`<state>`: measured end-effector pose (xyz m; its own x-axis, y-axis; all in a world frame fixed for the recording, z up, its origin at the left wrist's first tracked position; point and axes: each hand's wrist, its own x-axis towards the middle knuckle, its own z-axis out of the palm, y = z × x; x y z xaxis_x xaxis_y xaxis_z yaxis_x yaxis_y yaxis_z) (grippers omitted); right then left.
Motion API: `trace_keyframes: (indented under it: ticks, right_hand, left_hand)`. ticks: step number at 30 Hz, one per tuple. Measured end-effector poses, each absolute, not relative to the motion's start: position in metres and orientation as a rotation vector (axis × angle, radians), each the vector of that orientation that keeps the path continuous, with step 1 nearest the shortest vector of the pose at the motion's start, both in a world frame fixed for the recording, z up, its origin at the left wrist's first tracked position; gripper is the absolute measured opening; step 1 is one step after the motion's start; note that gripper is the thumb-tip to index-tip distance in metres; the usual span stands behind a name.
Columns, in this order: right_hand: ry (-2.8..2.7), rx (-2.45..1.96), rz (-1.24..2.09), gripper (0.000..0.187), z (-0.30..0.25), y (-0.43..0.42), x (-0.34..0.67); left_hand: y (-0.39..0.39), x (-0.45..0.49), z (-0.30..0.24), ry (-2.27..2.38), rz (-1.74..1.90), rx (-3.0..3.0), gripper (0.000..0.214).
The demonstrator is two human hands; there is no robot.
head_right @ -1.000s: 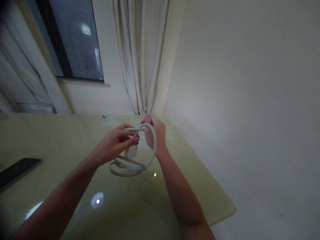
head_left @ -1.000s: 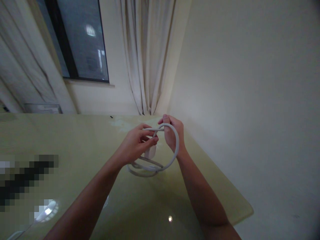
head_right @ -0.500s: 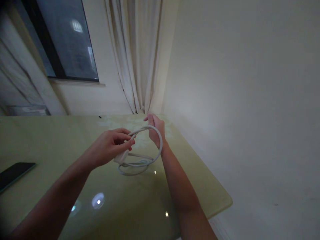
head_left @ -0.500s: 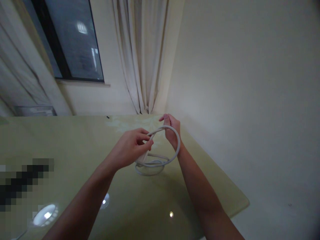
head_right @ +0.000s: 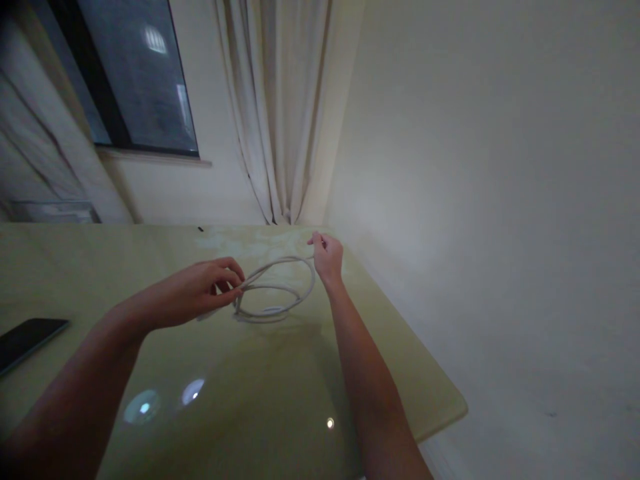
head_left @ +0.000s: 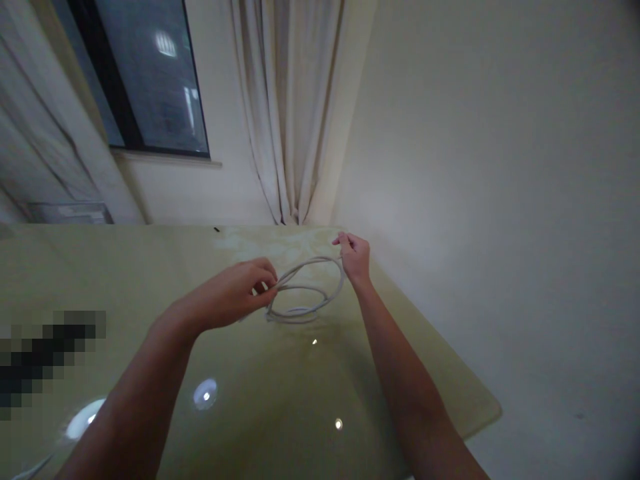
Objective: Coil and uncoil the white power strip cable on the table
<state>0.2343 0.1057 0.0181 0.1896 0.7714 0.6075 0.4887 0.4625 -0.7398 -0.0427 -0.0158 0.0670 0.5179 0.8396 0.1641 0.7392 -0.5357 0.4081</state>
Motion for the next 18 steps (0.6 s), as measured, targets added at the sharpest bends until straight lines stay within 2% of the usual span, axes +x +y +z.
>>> trace_keyframes:
  ticks: [4, 9, 12, 18]
  right_hand:
    - [-1.487, -1.264, 0.165, 0.060, 0.030, 0.094, 0.224]
    - [-1.642, -1.391, 0.057, 0.057, 0.013, 0.091, 0.234]
    - [-1.772, -1.418, 0.078, 0.050, 0.005, 0.097, 0.256]
    - [-1.665, -1.584, 0.090, 0.048, 0.030, 0.115, 0.317]
  left_hand:
    - [-0.014, -0.020, 0.060, 1.725, 0.443, 2.522, 0.043]
    - [-0.020, -0.013, 0.069, 1.289, 0.507, 2.546, 0.047]
    - [-0.027, -0.023, 0.076, 1.184, 0.492, 2.519, 0.047]
    - [-0.029, -0.045, 0.082, 1.051, 0.541, 2.465, 0.053]
